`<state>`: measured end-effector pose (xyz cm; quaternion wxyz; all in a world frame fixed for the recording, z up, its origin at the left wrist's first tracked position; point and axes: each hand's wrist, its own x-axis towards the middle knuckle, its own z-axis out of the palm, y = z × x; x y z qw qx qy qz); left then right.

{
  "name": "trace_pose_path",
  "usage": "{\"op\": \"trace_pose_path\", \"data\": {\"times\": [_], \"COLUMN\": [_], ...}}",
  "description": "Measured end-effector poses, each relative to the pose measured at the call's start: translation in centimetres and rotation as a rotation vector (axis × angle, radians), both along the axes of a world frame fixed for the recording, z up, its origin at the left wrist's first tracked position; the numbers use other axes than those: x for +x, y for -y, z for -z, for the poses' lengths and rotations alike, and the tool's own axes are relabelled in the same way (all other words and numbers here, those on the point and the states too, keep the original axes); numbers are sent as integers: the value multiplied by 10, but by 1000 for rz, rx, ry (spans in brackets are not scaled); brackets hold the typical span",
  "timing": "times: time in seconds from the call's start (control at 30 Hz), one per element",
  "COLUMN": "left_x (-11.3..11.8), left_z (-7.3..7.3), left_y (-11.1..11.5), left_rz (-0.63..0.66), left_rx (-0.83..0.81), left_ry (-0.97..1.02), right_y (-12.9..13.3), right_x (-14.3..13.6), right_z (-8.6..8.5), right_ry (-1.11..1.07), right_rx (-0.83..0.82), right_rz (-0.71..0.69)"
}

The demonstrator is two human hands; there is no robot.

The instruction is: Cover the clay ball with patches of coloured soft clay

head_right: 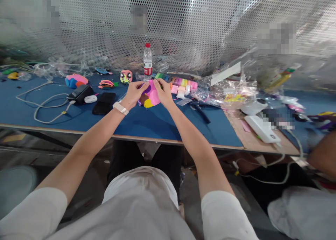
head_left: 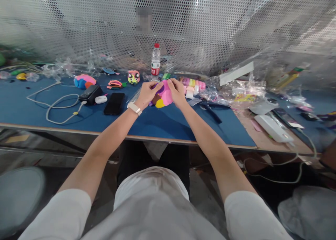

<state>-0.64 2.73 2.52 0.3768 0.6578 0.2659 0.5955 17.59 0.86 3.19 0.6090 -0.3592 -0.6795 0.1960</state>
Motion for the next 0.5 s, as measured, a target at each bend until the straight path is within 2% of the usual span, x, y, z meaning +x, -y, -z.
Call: {"op": "trace_pose_path", "data": {"times": [0.27, 0.5], "left_x": [0, 0], "left_z": [3, 5], "left_y": [-2, -2], "left_rz": [-61, 3], "left_rx": [27, 28], "left_ry": [-10, 10], "right_y": [2, 1], "right_x": [-5, 0], "right_z": [1, 0], "right_ry": [6, -61], "right_rx": [-34, -62], "right_rz": [51, 46]}}
